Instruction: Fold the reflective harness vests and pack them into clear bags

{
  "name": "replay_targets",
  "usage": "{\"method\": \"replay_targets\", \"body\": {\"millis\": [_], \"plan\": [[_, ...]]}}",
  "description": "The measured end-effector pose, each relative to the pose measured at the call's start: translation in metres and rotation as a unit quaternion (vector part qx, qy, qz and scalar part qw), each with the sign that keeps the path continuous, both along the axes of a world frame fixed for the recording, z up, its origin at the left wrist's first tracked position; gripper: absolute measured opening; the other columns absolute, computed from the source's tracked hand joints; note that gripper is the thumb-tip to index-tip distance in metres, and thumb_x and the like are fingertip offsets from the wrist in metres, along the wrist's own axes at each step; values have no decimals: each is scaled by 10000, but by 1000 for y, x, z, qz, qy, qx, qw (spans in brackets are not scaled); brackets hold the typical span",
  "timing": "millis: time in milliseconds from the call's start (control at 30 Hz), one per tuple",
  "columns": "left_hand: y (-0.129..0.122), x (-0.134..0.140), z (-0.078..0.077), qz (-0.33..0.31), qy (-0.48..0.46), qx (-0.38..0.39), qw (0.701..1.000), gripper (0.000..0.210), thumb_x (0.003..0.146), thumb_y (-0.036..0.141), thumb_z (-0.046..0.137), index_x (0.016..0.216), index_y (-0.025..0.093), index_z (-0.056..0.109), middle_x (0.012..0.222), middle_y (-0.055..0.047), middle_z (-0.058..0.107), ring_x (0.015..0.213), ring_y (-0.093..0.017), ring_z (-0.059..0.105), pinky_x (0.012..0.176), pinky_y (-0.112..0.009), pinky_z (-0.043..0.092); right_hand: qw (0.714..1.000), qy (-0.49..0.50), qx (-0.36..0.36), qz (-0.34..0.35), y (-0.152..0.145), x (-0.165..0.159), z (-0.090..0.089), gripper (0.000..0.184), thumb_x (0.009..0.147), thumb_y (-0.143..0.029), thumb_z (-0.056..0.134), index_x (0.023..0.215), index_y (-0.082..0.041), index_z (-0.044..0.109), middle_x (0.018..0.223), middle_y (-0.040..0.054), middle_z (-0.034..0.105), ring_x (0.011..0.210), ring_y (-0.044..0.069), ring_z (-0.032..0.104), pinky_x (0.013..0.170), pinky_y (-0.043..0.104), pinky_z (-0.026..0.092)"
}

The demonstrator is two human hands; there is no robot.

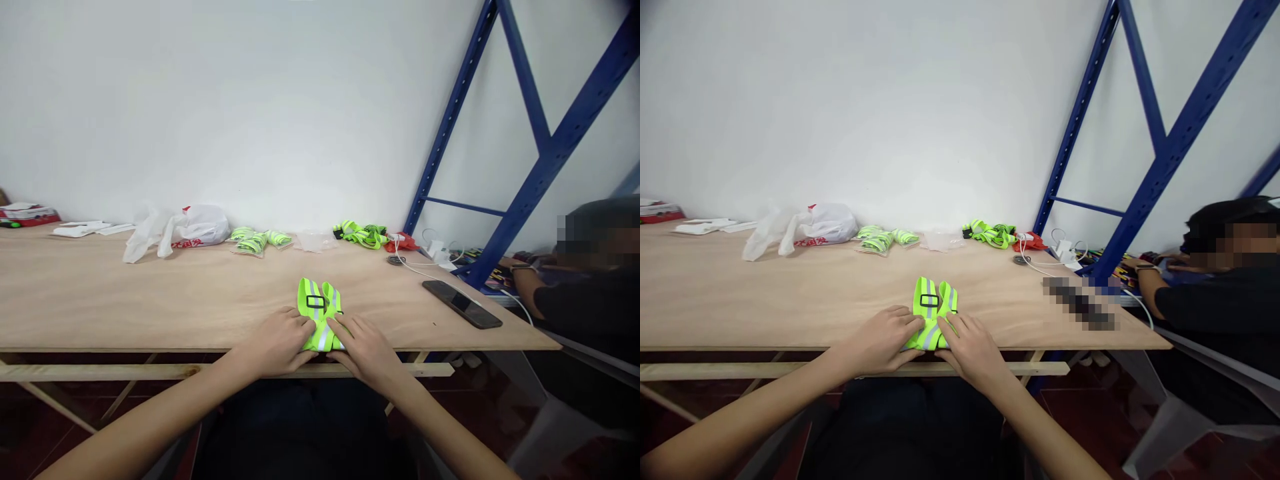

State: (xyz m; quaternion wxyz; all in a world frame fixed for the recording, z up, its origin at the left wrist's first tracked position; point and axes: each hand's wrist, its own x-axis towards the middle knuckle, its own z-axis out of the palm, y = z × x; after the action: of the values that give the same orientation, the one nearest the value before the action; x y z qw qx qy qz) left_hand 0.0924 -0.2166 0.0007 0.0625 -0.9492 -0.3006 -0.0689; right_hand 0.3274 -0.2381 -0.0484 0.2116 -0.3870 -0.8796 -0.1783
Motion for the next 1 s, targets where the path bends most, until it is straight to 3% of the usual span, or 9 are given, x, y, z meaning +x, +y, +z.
{"method": "replay_targets", "body": {"millis": [100,200,333,467,567,733,867,1000], "plan": [[4,-6,6,8,-47,-52,998,299,961,411,512,1136,173,558,963,-101,697,888,-277,661,762,-332,465,999,29,-23,11,7,3,5,323,946,-381,609,1188,-167,614,1083,149,701,964,296,650,785,407,523],[20,-8,13,11,-109,-121,987,337,977,451,464,1155,190,579,927,-70,703,823,-242,656,712,-291,441,991,93,-93,25,23,6,17,270,968,-402,566,1107,-183,642,1011,123,711,916,264,652,783,365,506],[63,-2,18,-21,-180,-207,961,414,967,492,433,1080,166,661,970,-61,724,827,-219,643,743,-277,443,954,180,-237,30,52,8,35,313,956,-438,552,1146,-209,647,1032,70,719,865,226,644,793,329,491],[112,9,16,13,-177,-291,940,406,853,521,560,860,145,713,854,-47,733,755,-206,630,650,-250,434,920,225,-322,23,80,8,40,368,937,-523,522,960,-186,668,893,28,692,786,206,605,709,303,478],[140,17,13,42,-170,-349,920,368,740,526,657,783,165,718,792,-26,735,712,-195,635,608,-235,434,926,218,-309,11,95,11,38,388,938,-549,510,879,-193,650,888,30,645,819,203,586,733,307,476],[161,28,5,116,-199,-307,923,429,651,550,729,832,163,689,839,-72,744,751,-230,663,613,-253,461,946,144,-289,3,113,19,33,456,995,-529,381,741,-213,590,769,16,553,829,203,545,814,336,469],[155,30,-10,135,-236,-263,926,557,720,526,708,1093,119,635,1119,-173,716,977,-293,671,792,-323,507,957,144,-250,-18,120,23,23,381,996,-503,415,883,-196,610,899,47,615,906,207,567,850,339,463],[141,37,-30,137,-278,-220,925,387,917,393,498,1170,123,614,1229,-166,677,1129,-274,626,978,-375,458,958,158,-225,-87,122,25,12,418,975,-524,476,1134,-165,619,1134,128,648,1097,248,577,937,371,439]]}}
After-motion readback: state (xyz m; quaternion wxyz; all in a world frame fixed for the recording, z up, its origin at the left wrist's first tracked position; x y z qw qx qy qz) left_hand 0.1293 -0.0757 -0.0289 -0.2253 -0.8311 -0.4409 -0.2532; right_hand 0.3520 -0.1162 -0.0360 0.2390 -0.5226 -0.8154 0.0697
